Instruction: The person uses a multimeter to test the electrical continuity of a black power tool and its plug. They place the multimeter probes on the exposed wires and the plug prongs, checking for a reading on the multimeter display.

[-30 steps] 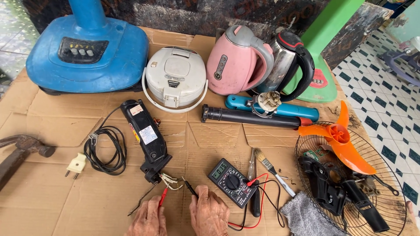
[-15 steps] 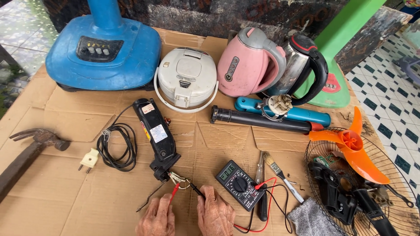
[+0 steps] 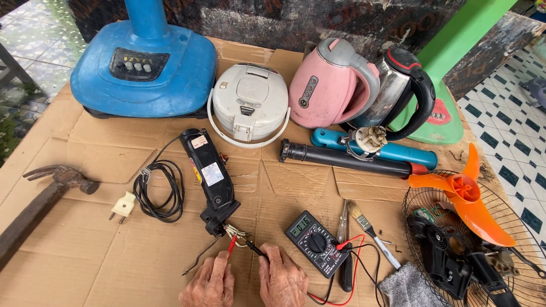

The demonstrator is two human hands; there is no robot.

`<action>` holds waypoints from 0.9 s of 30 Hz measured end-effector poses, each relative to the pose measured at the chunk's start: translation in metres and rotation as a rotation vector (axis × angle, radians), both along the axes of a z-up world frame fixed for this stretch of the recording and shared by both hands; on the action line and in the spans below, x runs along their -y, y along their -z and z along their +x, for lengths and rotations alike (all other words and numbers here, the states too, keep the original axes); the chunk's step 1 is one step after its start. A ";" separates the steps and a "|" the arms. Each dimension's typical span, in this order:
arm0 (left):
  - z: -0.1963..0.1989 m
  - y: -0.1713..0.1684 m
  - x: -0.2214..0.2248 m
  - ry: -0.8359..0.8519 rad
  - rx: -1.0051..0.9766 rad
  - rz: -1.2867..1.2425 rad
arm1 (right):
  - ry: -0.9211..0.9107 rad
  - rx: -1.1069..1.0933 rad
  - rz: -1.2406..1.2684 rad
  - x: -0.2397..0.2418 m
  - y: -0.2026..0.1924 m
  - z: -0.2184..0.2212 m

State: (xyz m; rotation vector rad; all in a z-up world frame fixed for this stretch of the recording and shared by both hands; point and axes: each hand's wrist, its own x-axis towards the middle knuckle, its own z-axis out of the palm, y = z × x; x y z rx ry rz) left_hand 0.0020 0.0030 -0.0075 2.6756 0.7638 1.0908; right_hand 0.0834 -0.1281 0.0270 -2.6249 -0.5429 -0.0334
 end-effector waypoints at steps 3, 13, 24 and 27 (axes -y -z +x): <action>0.001 0.003 -0.001 0.026 0.106 0.031 | 0.002 0.033 0.041 -0.001 -0.003 -0.001; 0.000 -0.012 0.001 0.006 0.069 -0.140 | 0.036 -0.085 0.029 -0.006 -0.001 -0.004; -0.002 -0.008 0.001 -0.004 -0.003 -0.176 | 0.053 -0.076 0.036 -0.004 -0.005 -0.003; -0.002 -0.003 0.001 -0.013 0.008 -0.139 | 0.101 -0.107 0.031 -0.003 -0.007 -0.002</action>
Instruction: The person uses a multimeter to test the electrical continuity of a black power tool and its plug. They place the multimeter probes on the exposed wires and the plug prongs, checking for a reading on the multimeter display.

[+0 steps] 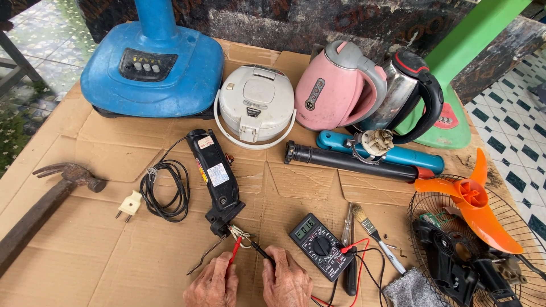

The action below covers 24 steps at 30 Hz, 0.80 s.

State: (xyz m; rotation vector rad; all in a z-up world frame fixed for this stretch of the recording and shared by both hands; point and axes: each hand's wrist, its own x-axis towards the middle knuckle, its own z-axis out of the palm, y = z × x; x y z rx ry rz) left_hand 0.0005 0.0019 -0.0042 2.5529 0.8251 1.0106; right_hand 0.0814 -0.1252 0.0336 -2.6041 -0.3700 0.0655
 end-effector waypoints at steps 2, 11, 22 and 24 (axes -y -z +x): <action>0.000 -0.001 0.001 0.001 0.015 -0.005 | -0.004 0.016 0.008 0.003 0.003 0.001; -0.002 -0.006 0.003 0.041 0.073 -0.012 | -0.037 -0.003 -0.072 0.003 0.005 0.007; -0.005 -0.007 0.003 0.080 0.044 0.002 | -0.005 -0.015 -0.089 0.003 0.006 0.010; -0.005 -0.009 0.005 0.056 0.029 -0.029 | -0.019 0.046 -0.058 0.002 0.008 0.011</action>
